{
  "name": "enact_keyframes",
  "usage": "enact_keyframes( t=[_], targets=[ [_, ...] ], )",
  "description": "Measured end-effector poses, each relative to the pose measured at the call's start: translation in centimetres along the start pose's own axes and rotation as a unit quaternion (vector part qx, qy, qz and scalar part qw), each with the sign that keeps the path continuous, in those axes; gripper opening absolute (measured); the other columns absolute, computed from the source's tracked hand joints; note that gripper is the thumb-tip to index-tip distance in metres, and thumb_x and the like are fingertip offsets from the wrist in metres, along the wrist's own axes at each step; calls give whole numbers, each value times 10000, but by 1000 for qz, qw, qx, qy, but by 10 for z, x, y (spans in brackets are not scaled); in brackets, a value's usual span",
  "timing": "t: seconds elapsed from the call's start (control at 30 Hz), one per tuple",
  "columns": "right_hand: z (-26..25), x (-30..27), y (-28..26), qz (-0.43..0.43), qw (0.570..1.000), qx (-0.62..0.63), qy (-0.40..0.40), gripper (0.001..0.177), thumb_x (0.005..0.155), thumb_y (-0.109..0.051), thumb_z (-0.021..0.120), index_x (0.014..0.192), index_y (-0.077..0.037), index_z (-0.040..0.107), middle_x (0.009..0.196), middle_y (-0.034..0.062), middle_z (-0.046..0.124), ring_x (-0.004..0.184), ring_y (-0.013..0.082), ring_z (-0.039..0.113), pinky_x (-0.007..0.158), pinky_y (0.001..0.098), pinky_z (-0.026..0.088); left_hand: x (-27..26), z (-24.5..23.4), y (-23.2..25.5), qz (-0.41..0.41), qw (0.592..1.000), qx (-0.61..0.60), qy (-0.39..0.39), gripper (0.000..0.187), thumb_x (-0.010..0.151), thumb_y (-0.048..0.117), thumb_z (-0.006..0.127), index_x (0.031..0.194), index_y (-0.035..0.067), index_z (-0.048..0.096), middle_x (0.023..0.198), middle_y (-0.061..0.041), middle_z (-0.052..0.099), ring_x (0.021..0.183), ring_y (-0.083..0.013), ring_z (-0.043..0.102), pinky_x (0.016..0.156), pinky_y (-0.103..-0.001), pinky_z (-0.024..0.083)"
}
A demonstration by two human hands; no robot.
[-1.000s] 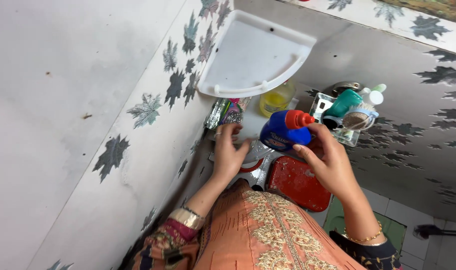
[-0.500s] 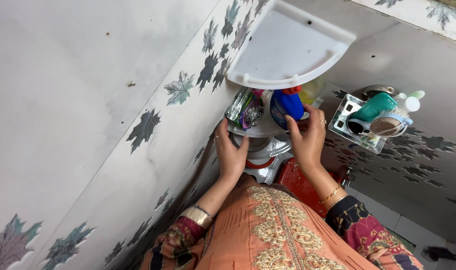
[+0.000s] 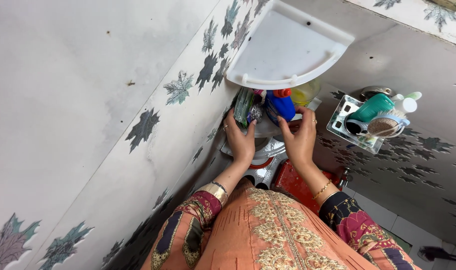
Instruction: Organizing and arranging various cleaning and personal hygiene products on a multi-tiered corner shelf in a bathroom.
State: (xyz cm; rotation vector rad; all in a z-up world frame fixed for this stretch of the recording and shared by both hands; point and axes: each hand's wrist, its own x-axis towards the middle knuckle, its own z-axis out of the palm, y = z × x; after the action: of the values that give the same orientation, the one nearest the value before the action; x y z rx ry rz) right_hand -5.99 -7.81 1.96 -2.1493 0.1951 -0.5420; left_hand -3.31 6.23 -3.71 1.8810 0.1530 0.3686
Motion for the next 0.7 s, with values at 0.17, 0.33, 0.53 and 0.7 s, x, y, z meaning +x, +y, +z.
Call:
enact_keyframes(
  t=[0.17, 0.33, 0.53, 0.7],
  targets=[
    [0, -2, 8, 2, 999, -27, -18, 514, 933, -144, 792, 1291, 46, 476, 1236, 182, 519, 866, 226, 717, 712, 347, 582, 4, -4, 5, -41, 999, -7, -30, 471, 952, 142, 699, 1357, -9, 511, 1193, -189, 656, 1124, -331, 630, 974, -447, 476],
    [-15, -9, -10, 23, 995, -77, -60, 719, 862, -233, 827, 1368, 52, 403, 1269, 215, 485, 868, 258, 718, 743, 383, 583, 1, -9, -5, -27, 999, -25, -32, 386, 1010, 134, 625, 1357, -5, 525, 1172, -179, 680, 1099, -319, 666, 956, -438, 491],
    [-32, -22, 1, 28, 976, -151, -153, 897, 823, -359, 835, 1450, 67, 355, 1326, 290, 499, 993, 352, 700, 860, 444, 562, -4, -34, 6, 19, 998, -20, -52, 391, 1023, 105, 588, 1393, -1, 522, 1227, -186, 681, 1130, -314, 680, 957, -429, 510],
    [-36, -15, -45, 131, 934, -67, -327, 807, 823, -392, 767, 1449, -15, 424, 1299, 225, 645, 1119, 306, 711, 899, 405, 578, -13, -71, 41, 121, 988, -59, -71, 406, 1029, 80, 591, 1413, -20, 505, 1294, -214, 660, 1180, -345, 667, 992, -437, 507]
  ],
)
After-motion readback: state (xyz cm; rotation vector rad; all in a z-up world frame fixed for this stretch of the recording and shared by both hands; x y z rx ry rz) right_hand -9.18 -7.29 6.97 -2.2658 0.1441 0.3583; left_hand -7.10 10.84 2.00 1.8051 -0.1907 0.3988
